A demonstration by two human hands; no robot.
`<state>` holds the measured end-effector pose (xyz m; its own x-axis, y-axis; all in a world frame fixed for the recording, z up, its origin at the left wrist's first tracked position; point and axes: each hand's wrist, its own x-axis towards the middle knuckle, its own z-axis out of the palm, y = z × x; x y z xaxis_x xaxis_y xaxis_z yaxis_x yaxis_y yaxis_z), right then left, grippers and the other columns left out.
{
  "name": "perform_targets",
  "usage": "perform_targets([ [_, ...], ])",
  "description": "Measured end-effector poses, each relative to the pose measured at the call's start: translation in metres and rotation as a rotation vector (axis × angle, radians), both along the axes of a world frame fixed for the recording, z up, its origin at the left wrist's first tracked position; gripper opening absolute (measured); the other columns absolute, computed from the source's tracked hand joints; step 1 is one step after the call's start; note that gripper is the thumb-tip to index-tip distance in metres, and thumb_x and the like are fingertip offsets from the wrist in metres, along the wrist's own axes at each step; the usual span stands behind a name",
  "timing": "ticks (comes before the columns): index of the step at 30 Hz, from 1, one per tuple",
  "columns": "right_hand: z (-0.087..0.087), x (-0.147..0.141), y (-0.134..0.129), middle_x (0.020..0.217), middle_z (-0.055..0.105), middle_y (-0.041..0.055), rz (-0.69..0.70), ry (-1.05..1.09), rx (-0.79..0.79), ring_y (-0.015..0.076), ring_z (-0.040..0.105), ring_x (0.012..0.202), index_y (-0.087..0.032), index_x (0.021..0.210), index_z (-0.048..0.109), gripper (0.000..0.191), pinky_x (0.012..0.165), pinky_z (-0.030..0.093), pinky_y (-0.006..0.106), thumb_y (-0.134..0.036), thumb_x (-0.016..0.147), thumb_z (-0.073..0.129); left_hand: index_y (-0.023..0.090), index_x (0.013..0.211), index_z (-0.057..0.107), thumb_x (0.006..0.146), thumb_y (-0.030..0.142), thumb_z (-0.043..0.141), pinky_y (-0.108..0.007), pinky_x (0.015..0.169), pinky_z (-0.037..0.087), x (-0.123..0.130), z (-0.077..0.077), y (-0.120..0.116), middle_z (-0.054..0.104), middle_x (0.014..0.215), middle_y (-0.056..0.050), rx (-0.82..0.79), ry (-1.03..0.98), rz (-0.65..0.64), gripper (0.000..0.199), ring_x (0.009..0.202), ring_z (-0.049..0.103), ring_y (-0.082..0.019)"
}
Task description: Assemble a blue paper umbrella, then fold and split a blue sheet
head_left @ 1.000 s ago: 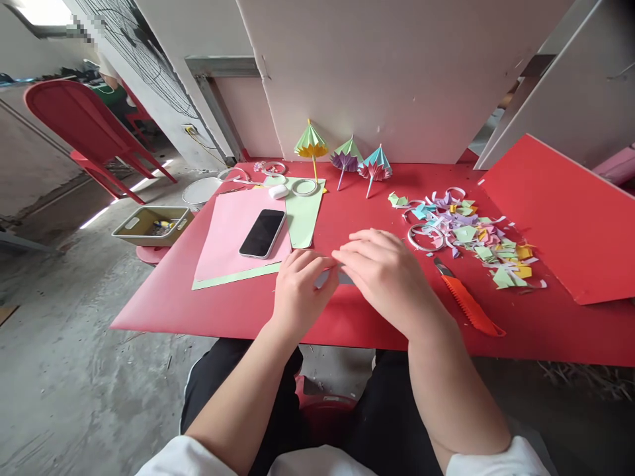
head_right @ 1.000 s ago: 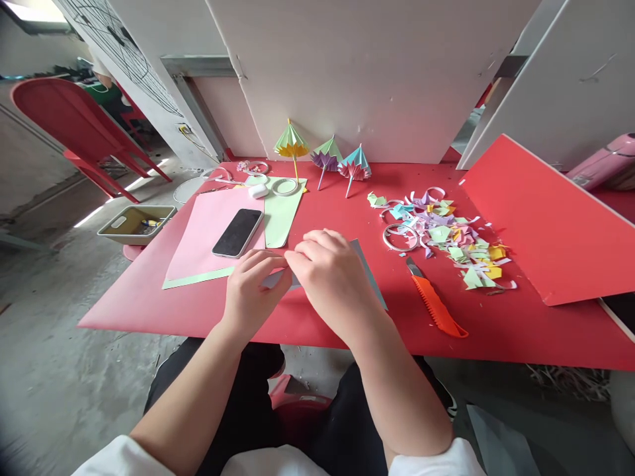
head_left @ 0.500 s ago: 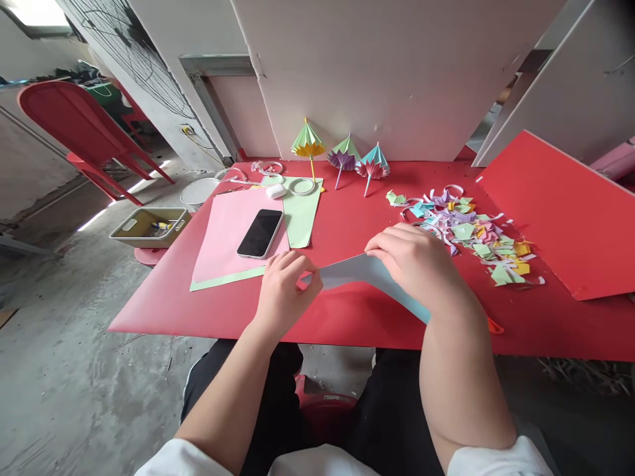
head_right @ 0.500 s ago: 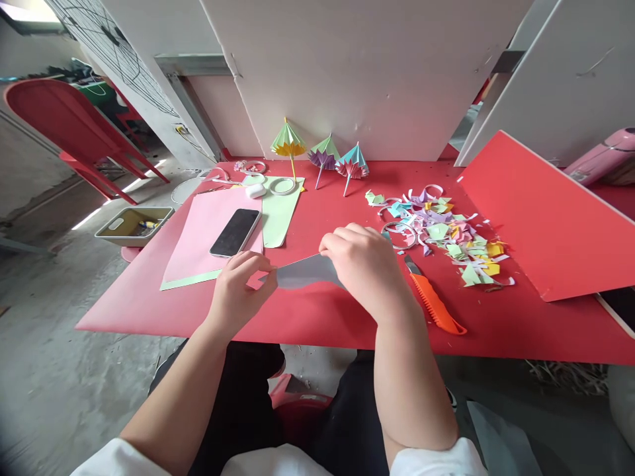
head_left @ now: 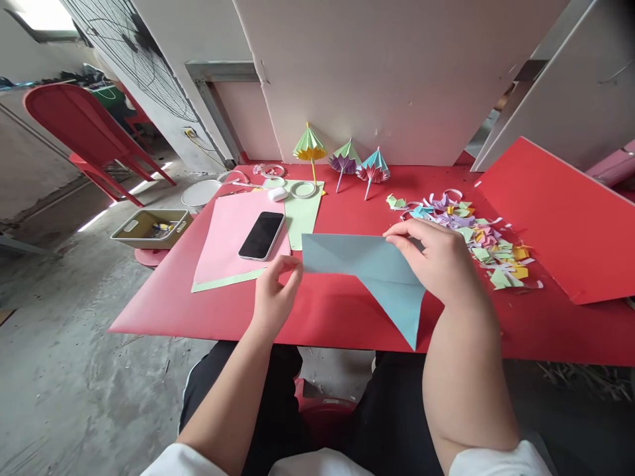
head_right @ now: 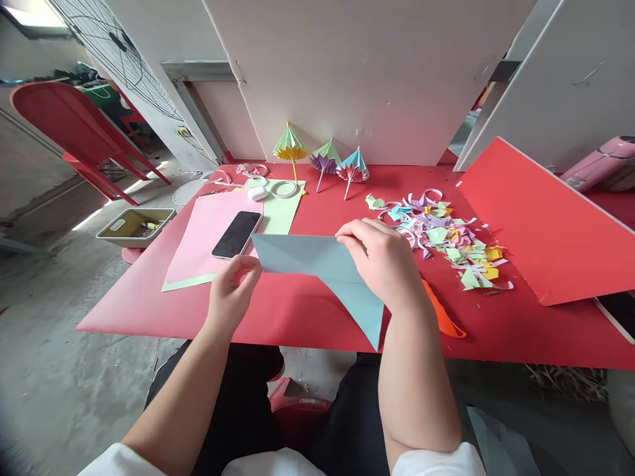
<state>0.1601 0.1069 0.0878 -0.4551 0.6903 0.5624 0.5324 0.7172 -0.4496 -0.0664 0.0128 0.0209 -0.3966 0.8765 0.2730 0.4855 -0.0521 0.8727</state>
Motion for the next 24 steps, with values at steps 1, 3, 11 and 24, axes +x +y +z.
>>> perform_targets([
  [1,0.0,-0.002,0.0,0.079,0.065,0.0012,-0.011,0.04,0.006,0.0158,0.059,0.074,-0.023,0.082,0.061,0.013,0.064,0.043,0.027,-0.02,0.085,0.049,0.021,0.086,0.059,0.083,0.029,0.049,-0.028,0.068,0.048,0.003,-0.001,0.0,0.063,0.089,-0.003,-0.016,-0.121,-0.046,0.013,0.088,0.058,-0.019],
  [3,-0.002,-0.008,0.0,0.082,0.066,0.0017,-0.027,0.11,0.007,0.016,0.06,0.075,-0.022,0.083,0.061,0.013,0.065,0.045,0.027,-0.021,0.086,0.049,0.021,0.097,0.06,0.085,0.035,0.047,-0.034,0.081,0.048,0.011,-0.003,0.002,0.062,0.103,-0.005,-0.061,-0.346,-0.149,0.023,0.097,0.058,-0.021],
  [11,-0.019,-0.032,0.005,0.085,0.065,0.0023,-0.042,0.19,-0.073,0.016,0.061,0.079,-0.021,0.089,0.06,0.013,0.069,0.048,0.028,-0.023,0.086,0.047,0.017,0.096,0.065,0.08,0.034,0.059,-0.039,0.087,0.048,0.034,0.002,0.014,0.067,0.096,-0.006,-0.088,-0.673,-0.365,0.024,0.093,0.062,-0.024],
  [24,-0.025,-0.048,-0.012,0.091,0.063,0.0043,0.041,-0.081,-0.08,0.0161,0.057,0.077,-0.022,0.097,0.06,0.02,0.064,0.042,0.026,-0.034,0.084,0.052,0.019,0.083,0.063,0.081,0.033,0.058,-0.027,0.072,0.046,0.025,0.02,0.019,0.06,0.079,0.0,0.022,-0.496,-0.278,0.015,0.075,0.055,-0.014],
])
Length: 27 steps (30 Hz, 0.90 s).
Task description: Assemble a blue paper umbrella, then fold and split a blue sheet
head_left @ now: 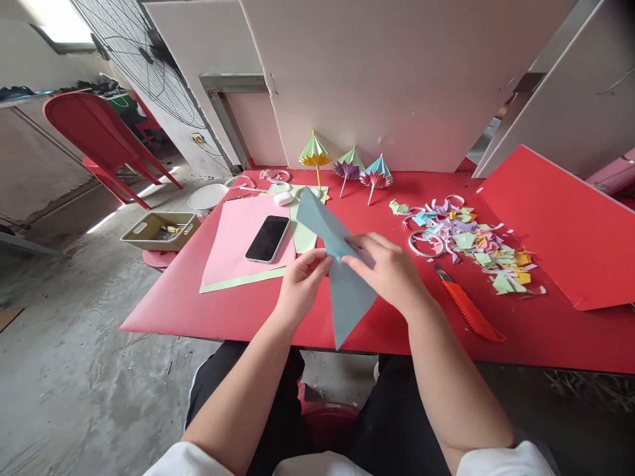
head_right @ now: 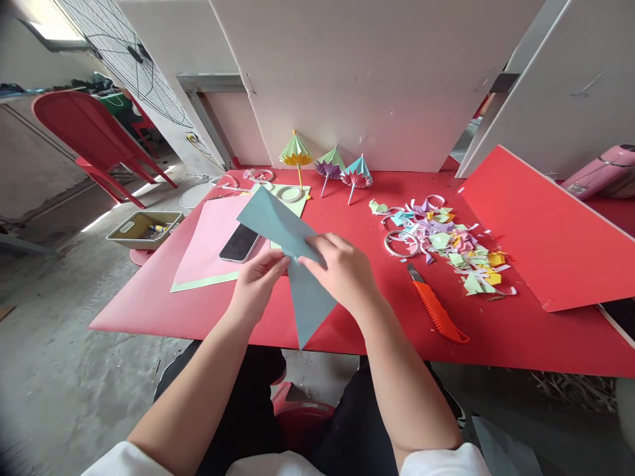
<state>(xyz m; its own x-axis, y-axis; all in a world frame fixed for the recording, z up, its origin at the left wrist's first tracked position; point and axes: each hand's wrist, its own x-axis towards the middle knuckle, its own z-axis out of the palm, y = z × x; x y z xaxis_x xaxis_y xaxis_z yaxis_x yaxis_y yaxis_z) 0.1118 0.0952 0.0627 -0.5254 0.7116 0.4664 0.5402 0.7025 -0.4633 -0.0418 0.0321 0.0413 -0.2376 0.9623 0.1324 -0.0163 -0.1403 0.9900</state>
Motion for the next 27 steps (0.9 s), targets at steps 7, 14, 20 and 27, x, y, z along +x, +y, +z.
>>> perform_targets([
  [7,-0.01,0.035,0.032,0.054,0.014,-0.0063,-0.346,0.198,-0.393,0.0066,0.017,0.046,-0.021,0.058,0.016,0.046,0.042,0.016,0.023,-0.044,0.078,0.051,0.021,0.106,0.062,0.083,0.04,0.051,-0.024,0.06,0.041,-0.042,-0.012,0.018,0.058,0.075,-0.001,-0.173,0.445,0.148,0.032,0.067,0.052,-0.014],
  [14,-0.06,0.045,0.062,0.05,0.022,-0.0059,-0.366,-0.259,-0.675,0.0074,0.022,0.044,-0.021,0.055,0.02,0.042,0.045,0.018,0.024,-0.042,0.076,0.048,0.021,0.115,0.056,0.088,0.023,0.038,-0.027,0.074,0.043,-0.029,-0.035,0.058,0.057,0.102,-0.007,-0.231,1.254,0.11,0.032,0.093,0.053,-0.019],
  [20,-0.071,0.054,0.064,0.045,0.042,-0.0027,-0.322,-0.365,-0.822,0.0102,0.042,0.037,-0.02,0.051,0.031,0.042,0.045,0.029,0.024,-0.049,0.074,0.051,0.017,0.097,0.061,0.088,0.014,0.035,-0.026,0.066,0.043,0.009,-0.06,0.103,0.056,0.092,-0.008,-0.217,1.394,-0.032,0.028,0.088,0.054,-0.02],
  [27,-0.069,0.052,0.067,0.056,0.051,-0.0014,-0.43,-0.257,-0.712,0.0117,0.047,0.048,-0.021,0.059,0.038,0.041,0.047,0.03,0.023,-0.057,0.077,0.041,0.021,0.114,0.051,0.091,0.017,0.028,-0.028,0.066,0.042,0.011,-0.073,0.119,0.052,0.101,-0.009,-0.278,1.497,-0.01,0.033,0.083,0.056,-0.019],
])
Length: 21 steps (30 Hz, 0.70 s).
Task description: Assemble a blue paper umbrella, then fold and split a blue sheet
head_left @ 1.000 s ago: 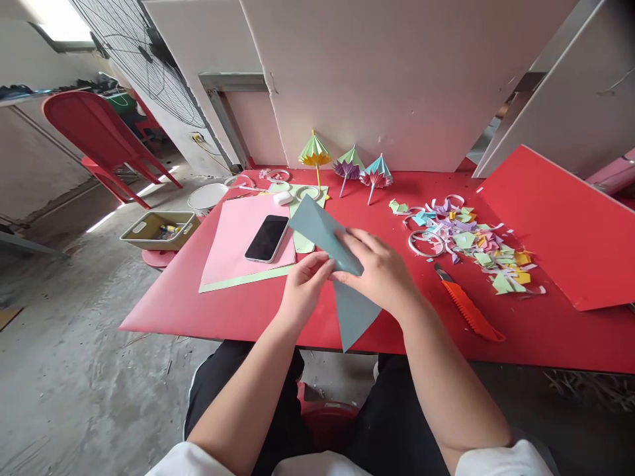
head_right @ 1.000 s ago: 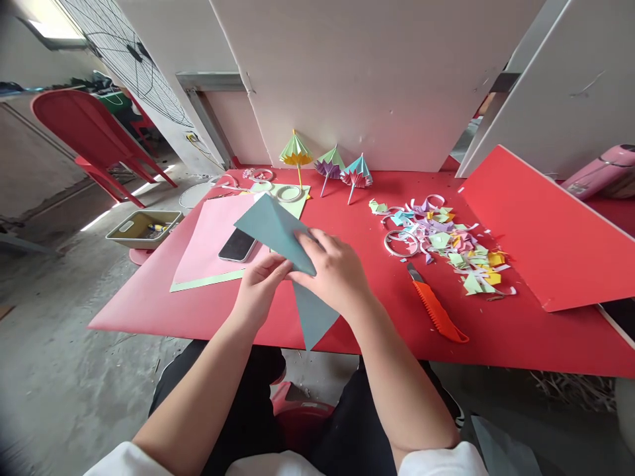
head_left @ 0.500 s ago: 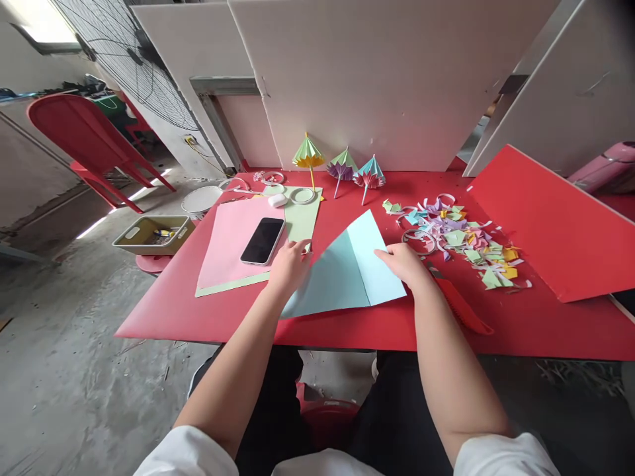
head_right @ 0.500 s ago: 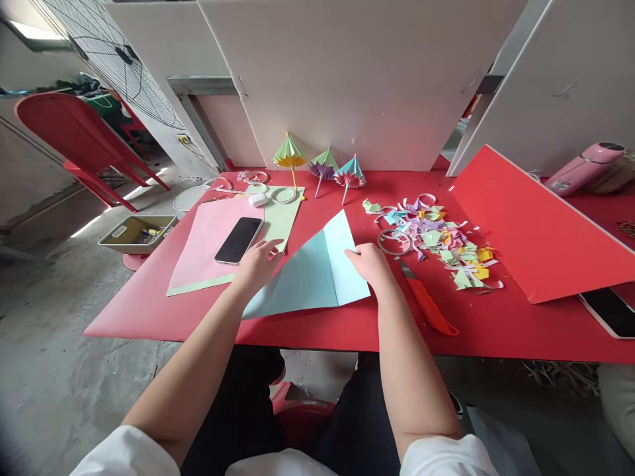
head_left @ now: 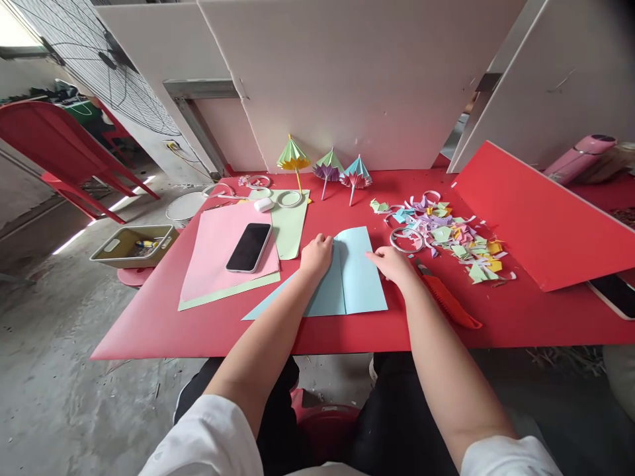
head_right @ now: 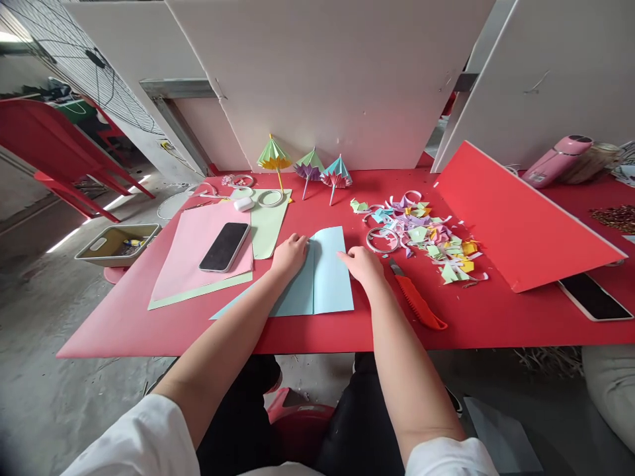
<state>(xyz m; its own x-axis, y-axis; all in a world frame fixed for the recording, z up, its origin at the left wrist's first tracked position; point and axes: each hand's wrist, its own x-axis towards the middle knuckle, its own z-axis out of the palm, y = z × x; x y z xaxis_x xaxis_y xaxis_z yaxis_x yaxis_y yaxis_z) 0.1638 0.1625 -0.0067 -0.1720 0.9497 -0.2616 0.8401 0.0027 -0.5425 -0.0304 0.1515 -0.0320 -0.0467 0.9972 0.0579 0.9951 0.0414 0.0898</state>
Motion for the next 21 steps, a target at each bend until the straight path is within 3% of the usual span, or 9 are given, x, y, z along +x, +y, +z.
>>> perform_targets([
  [4,-0.008,-0.013,0.022,0.063,0.053,-0.0005,-0.066,0.027,0.116,0.0122,0.047,0.057,-0.021,0.062,0.042,0.036,0.049,0.03,0.021,-0.053,0.079,0.041,0.027,0.123,0.045,0.091,0.018,0.029,-0.028,0.064,0.04,0.0,0.0,0.002,0.053,0.098,-0.007,-0.024,0.033,-0.009,0.037,0.081,0.057,-0.02],
  [10,-0.018,-0.028,0.051,0.061,0.053,0.0011,-0.146,-0.026,0.2,0.0131,0.045,0.055,-0.021,0.061,0.047,0.036,0.049,0.028,0.023,-0.049,0.081,0.038,0.031,0.128,0.04,0.091,0.022,0.026,-0.028,0.06,0.039,0.0,0.0,0.008,0.054,0.096,-0.006,-0.045,0.044,-0.016,0.041,0.071,0.059,-0.019],
  [21,-0.024,-0.036,0.042,0.074,0.063,0.0077,-0.152,-0.186,0.264,0.0184,0.055,0.068,-0.019,0.079,0.062,0.03,0.053,0.03,0.024,-0.034,0.086,0.036,0.032,0.131,0.038,0.092,0.027,0.024,-0.029,0.058,0.039,0.0,-0.001,0.009,0.054,0.096,-0.006,-0.046,0.045,-0.01,0.043,0.071,0.06,-0.021],
])
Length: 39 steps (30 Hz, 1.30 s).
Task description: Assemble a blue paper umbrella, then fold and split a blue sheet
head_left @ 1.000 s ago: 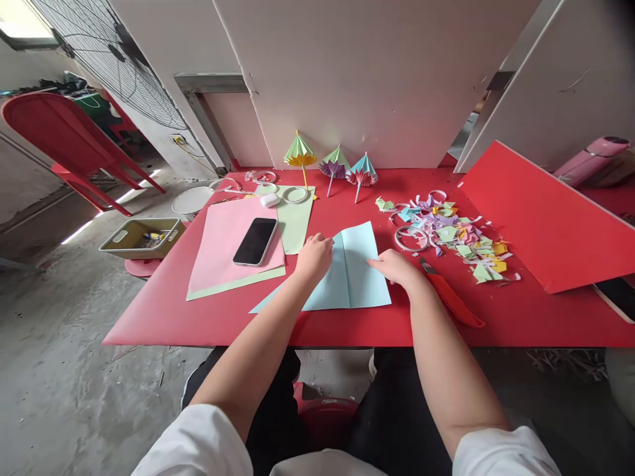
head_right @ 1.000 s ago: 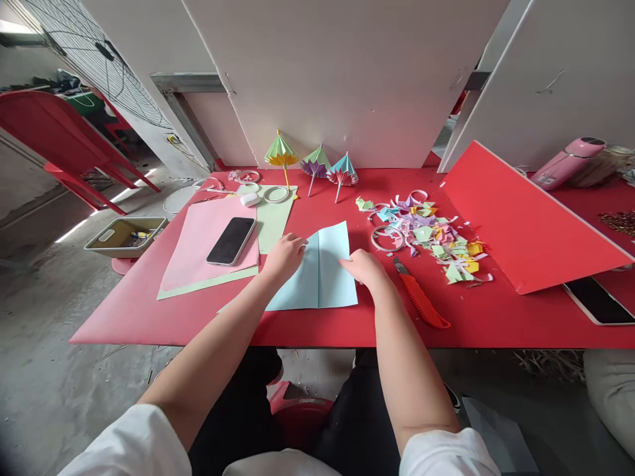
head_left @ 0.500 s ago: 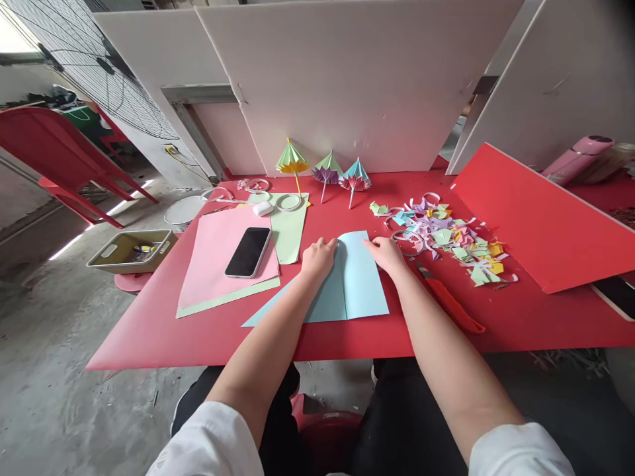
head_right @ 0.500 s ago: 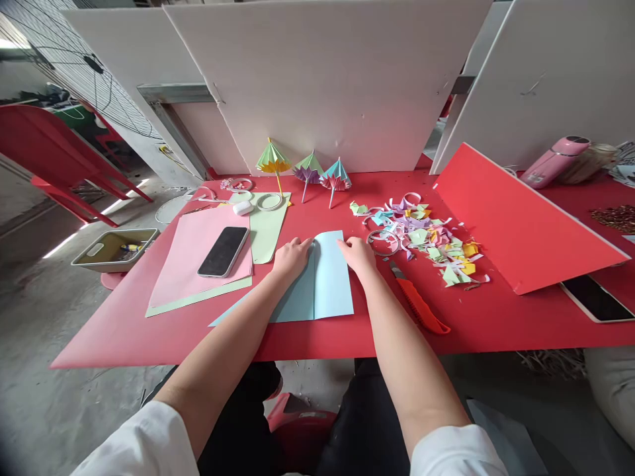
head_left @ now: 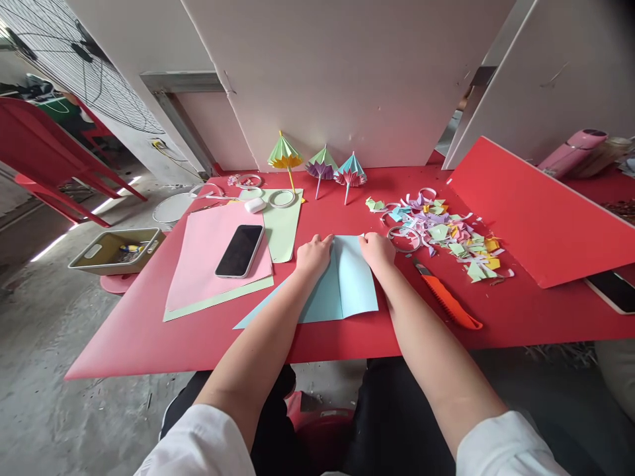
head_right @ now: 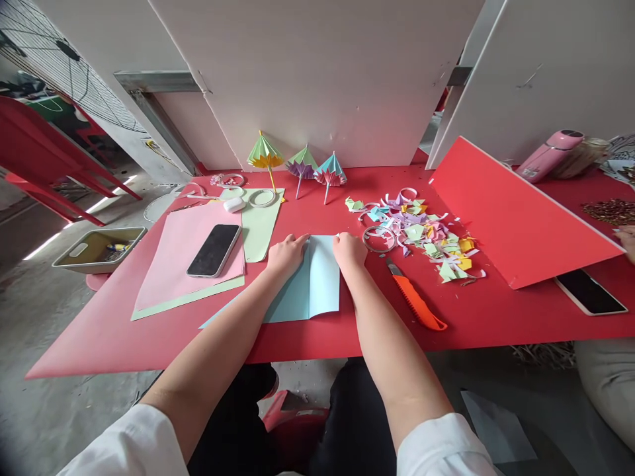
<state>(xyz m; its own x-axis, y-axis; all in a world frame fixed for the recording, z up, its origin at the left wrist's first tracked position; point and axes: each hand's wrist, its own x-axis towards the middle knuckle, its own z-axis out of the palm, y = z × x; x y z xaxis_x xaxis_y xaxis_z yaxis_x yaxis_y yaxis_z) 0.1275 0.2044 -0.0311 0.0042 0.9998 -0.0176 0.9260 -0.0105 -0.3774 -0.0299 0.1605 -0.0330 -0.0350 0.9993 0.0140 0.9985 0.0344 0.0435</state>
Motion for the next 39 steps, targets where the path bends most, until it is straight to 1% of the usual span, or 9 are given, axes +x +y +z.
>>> perform_targets([
  [5,0.0,-0.001,-0.004,0.082,0.065,0.0101,0.003,-0.03,-0.004,0.0196,0.058,0.076,-0.018,0.086,0.064,0.032,0.057,0.033,0.025,-0.03,0.087,0.034,0.032,0.132,0.037,0.09,0.022,0.026,-0.03,0.06,0.04,0.001,0.001,0.0,0.054,0.097,-0.007,-0.01,0.002,0.004,0.045,0.072,0.061,-0.021],
  [11,0.002,-0.001,-0.009,0.083,0.066,0.0098,-0.013,-0.019,-0.026,0.0193,0.058,0.078,-0.019,0.088,0.064,0.032,0.057,0.033,0.024,-0.032,0.088,0.034,0.033,0.131,0.039,0.091,0.024,0.026,-0.03,0.058,0.04,0.002,0.0,0.0,0.054,0.096,-0.007,-0.005,0.006,0.017,0.044,0.07,0.061,-0.022],
  [13,0.004,0.0,-0.011,0.081,0.065,0.0088,-0.018,-0.003,-0.032,0.019,0.058,0.076,-0.02,0.085,0.064,0.033,0.055,0.032,0.024,-0.035,0.088,0.034,0.032,0.131,0.039,0.09,0.022,0.027,-0.029,0.057,0.039,0.002,0.0,0.0,0.055,0.096,-0.007,0.005,0.006,0.017,0.044,0.07,0.061,-0.021],
  [17,0.008,0.006,-0.014,0.072,0.063,0.0058,-0.014,0.049,-0.063,0.0173,0.055,0.067,-0.021,0.073,0.061,0.043,0.051,0.03,0.024,-0.051,0.086,0.033,0.029,0.128,0.042,0.089,0.021,0.03,-0.029,0.057,0.038,0.002,0.0,-0.003,0.056,0.097,-0.006,0.027,0.002,0.007,0.042,0.073,0.061,-0.021],
  [19,0.01,0.009,-0.015,0.068,0.062,0.0047,-0.006,0.071,-0.085,0.016,0.054,0.062,-0.021,0.068,0.059,0.045,0.05,0.029,0.024,-0.055,0.084,0.034,0.028,0.126,0.044,0.089,0.021,0.03,-0.029,0.058,0.038,0.001,0.0,-0.003,0.056,0.098,-0.006,0.032,-0.001,0.002,0.041,0.075,0.06,-0.021],
  [23,0.01,0.012,-0.016,0.065,0.061,0.0037,0.002,0.079,-0.111,0.0154,0.053,0.06,-0.021,0.064,0.057,0.036,0.05,0.029,0.024,-0.046,0.083,0.041,0.03,0.127,0.043,0.09,0.022,0.028,-0.028,0.057,0.037,0.0,-0.001,-0.003,0.056,0.098,-0.006,0.024,-0.003,0.008,0.041,0.074,0.06,-0.02],
  [26,0.009,0.011,-0.017,0.066,0.061,0.0038,0.009,0.066,-0.114,0.0161,0.054,0.062,-0.021,0.064,0.056,0.033,0.05,0.029,0.024,-0.042,0.084,0.041,0.032,0.129,0.042,0.088,0.019,0.029,-0.027,0.057,0.036,0.0,-0.002,-0.003,0.056,0.095,-0.005,0.01,0.0,0.014,0.044,0.073,0.06,-0.019],
  [35,0.006,0.008,-0.023,0.078,0.063,0.0083,0.009,0.014,-0.111,0.02,0.058,0.077,-0.019,0.081,0.061,0.028,0.056,0.034,0.025,-0.037,0.087,0.039,0.032,0.129,0.041,0.089,0.024,0.03,-0.027,0.058,0.036,0.001,-0.001,-0.002,0.056,0.094,-0.005,-0.004,-0.002,0.034,0.042,0.071,0.06,-0.019],
  [39,0.006,0.008,-0.024,0.08,0.063,0.0086,-0.002,0.012,-0.116,0.0207,0.058,0.077,-0.019,0.081,0.06,0.027,0.055,0.033,0.026,-0.035,0.086,0.039,0.032,0.128,0.042,0.09,0.025,0.029,-0.027,0.058,0.036,0.001,-0.001,-0.002,0.056,0.092,-0.005,-0.002,-0.009,0.03,0.041,0.07,0.06,-0.02],
])
